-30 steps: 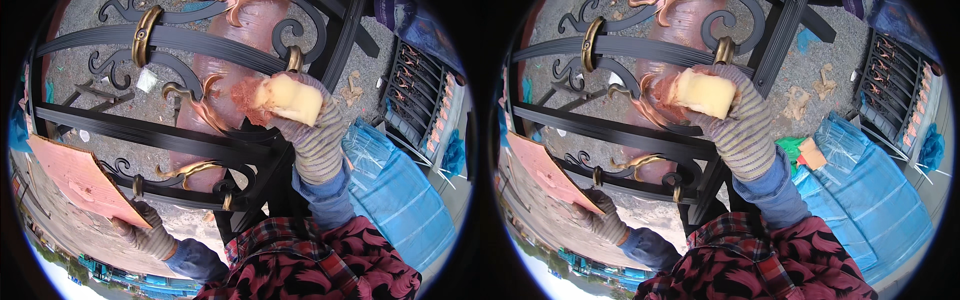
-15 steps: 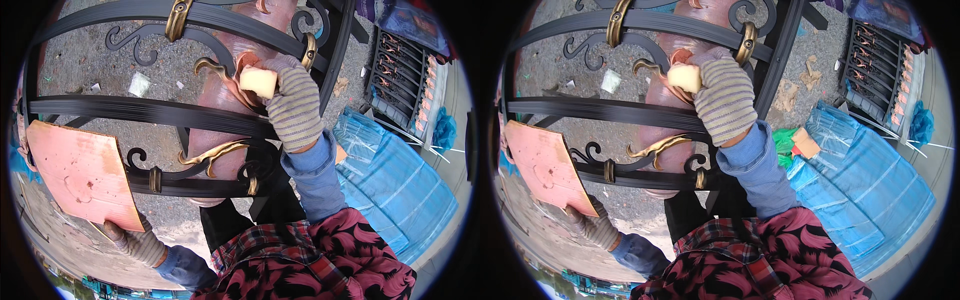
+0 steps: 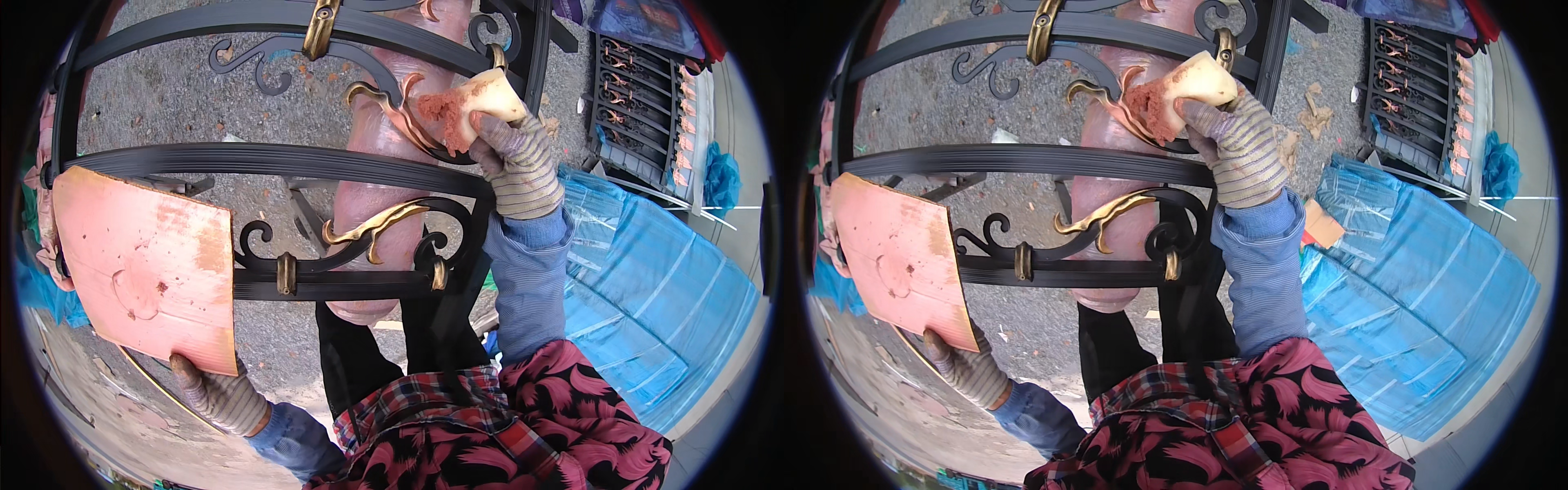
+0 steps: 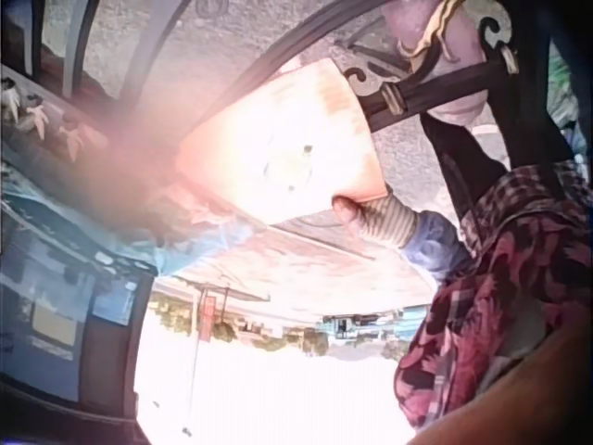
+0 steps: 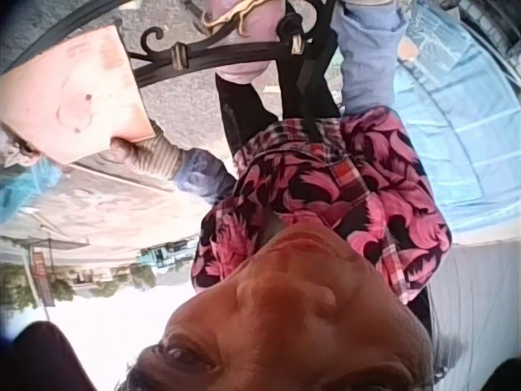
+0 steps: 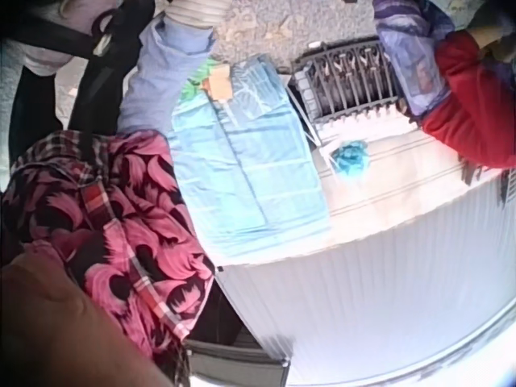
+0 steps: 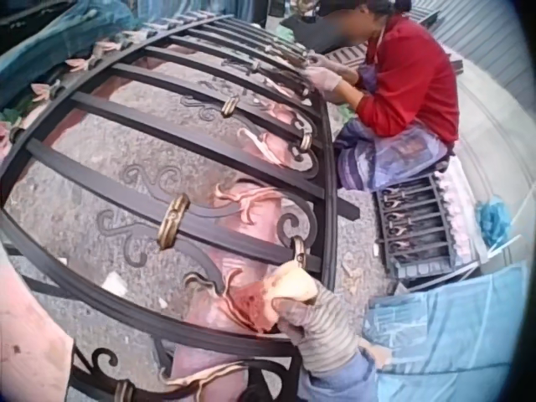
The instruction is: The person applies copper-colored paint to the ornate scrollwork of a black metal gate using a sponge. They hold a paint-soaked board in the other hand and repeatedly dab the sponge onto the gate's decorative elements. Another person is visible working on a different section of the gate in the background.
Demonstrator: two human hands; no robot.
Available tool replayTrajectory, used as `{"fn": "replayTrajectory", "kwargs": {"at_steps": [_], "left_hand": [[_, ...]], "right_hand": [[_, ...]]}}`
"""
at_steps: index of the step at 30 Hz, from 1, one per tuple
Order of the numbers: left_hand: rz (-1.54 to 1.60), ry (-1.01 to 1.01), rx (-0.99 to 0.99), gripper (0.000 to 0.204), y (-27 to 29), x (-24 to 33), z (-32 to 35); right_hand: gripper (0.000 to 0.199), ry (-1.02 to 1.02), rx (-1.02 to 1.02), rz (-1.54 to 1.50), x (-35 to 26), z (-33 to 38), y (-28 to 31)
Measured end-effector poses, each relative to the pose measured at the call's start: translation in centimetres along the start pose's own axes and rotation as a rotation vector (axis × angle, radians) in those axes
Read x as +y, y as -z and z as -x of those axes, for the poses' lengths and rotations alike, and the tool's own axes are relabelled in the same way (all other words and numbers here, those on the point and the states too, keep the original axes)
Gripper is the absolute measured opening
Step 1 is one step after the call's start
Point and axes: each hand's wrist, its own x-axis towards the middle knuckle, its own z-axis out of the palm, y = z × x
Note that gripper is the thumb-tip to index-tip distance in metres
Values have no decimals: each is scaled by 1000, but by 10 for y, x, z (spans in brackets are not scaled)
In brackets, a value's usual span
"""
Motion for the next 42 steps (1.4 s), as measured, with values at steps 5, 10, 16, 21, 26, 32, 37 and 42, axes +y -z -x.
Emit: {"fn": "replayTrajectory", "kwargs": {"at_steps": [5,10,16,21,26,32,37,42], "left_hand": [[-109,-15,57,54,6,4,3],[-189,-38,75,55,4,-3,5],[-223,-157,49,51,8,0,9],[-245,-253,-30,59,33,26,48],[-123,-377,48,55,55,34,95],[127,-101,-3,36,113,35,161],[-255,-389,11,27,137,37,189],[-349,-247,-167,28,94,29,222]], "right_hand": [[36,-11,-74,-128,6,-5,3],[44,94,-41,-98,-10,20,-13],[79,300,-243,-37,-16,44,-30],[71,83,-465,-129,-8,98,-41],[56,-223,-603,-322,1,128,-65],[36,-296,-565,-433,32,175,-38],[33,-218,-550,-269,5,234,27],[34,-89,-375,-451,9,273,81]]}}
